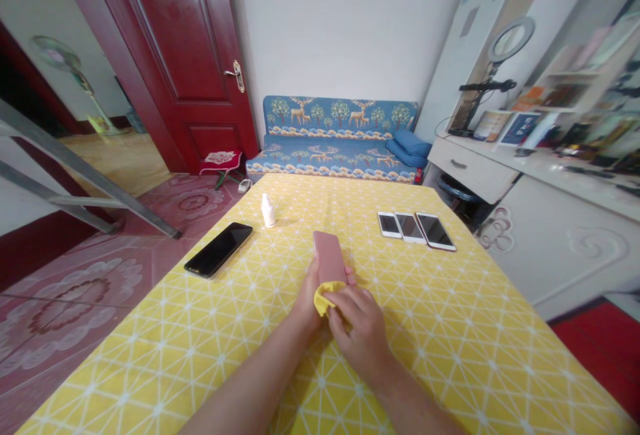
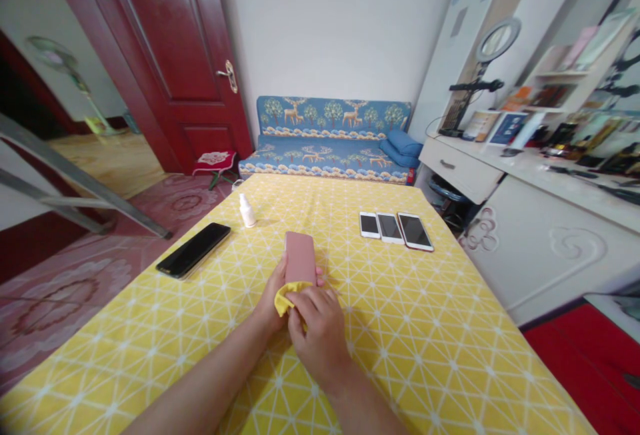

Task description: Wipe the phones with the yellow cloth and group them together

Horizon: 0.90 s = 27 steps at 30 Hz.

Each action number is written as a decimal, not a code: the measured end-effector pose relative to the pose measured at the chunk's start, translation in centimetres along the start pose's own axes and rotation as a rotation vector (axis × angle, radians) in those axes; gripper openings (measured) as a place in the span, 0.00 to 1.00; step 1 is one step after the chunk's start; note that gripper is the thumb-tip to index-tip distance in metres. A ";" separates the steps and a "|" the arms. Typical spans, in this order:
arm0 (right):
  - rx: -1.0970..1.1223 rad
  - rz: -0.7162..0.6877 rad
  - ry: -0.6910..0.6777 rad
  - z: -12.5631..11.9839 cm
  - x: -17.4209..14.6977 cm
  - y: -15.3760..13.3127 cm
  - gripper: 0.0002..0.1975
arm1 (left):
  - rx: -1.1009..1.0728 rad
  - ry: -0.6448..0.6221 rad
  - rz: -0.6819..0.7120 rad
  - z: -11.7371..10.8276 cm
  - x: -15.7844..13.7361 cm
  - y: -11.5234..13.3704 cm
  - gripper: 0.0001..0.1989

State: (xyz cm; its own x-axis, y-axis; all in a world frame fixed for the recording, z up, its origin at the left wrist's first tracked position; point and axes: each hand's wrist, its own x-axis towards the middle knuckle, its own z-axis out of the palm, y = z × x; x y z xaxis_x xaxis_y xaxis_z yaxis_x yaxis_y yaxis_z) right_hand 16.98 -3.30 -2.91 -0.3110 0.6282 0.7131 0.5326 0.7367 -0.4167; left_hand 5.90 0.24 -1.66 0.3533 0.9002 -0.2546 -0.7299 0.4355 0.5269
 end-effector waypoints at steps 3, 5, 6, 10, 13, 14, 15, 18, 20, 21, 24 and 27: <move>-0.066 -0.001 0.030 -0.2 0.2 0.7 0.15 | 0.066 -0.038 -0.037 0.4 -0.2 -0.8 0.36; -0.132 0.055 0.071 -0.6 0.3 2.0 0.16 | 0.110 -0.048 -0.022 0.5 -0.1 -1.1 0.34; -0.165 0.099 0.099 -0.9 0.4 2.8 0.16 | 0.148 -0.062 -0.029 0.5 -0.1 -1.2 0.33; -0.170 0.323 0.240 -2.2 0.6 5.5 0.16 | 0.398 -0.249 -0.176 0.3 -0.1 -1.2 0.40; -0.054 0.395 0.341 -3.0 0.9 5.9 0.17 | 0.516 -0.325 -0.228 0.6 -0.3 -1.2 0.38; -0.018 0.387 0.359 -3.2 1.0 5.7 0.17 | 0.523 -0.327 -0.239 0.7 -0.4 -1.2 0.36; 0.014 0.369 0.362 -3.2 1.1 5.3 0.17 | 0.519 -0.325 -0.252 0.9 -0.5 -1.3 0.35; 0.094 0.273 0.300 -2.8 1.1 3.8 0.19 | 0.456 -0.267 -0.235 1.1 -0.4 -1.6 0.34; 0.145 0.186 0.208 -2.4 0.8 2.7 0.18 | 0.350 -0.142 -0.136 1.0 -0.2 -1.4 0.30; 0.172 0.144 0.145 -2.2 0.6 2.2 0.16 | 0.292 -0.067 -0.063 0.8 -0.1 -1.0 0.26; 0.249 0.059 -0.131 -2.0 0.2 0.9 0.10 | 0.223 0.137 0.205 -0.4 0.6 0.9 0.17; 0.283 0.086 -0.382 -2.0 0.1 0.1 0.09 | 0.277 0.305 0.510 -2.2 1.5 2.6 0.17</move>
State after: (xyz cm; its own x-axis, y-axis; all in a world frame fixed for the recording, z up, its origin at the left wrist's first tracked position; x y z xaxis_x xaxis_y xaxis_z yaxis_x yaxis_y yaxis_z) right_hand 18.57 -3.61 -1.76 -0.5705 0.6978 0.4332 0.3503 0.6838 -0.6401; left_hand 3.22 2.71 -2.46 -0.2094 0.9711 -0.1147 -0.5697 -0.0258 0.8214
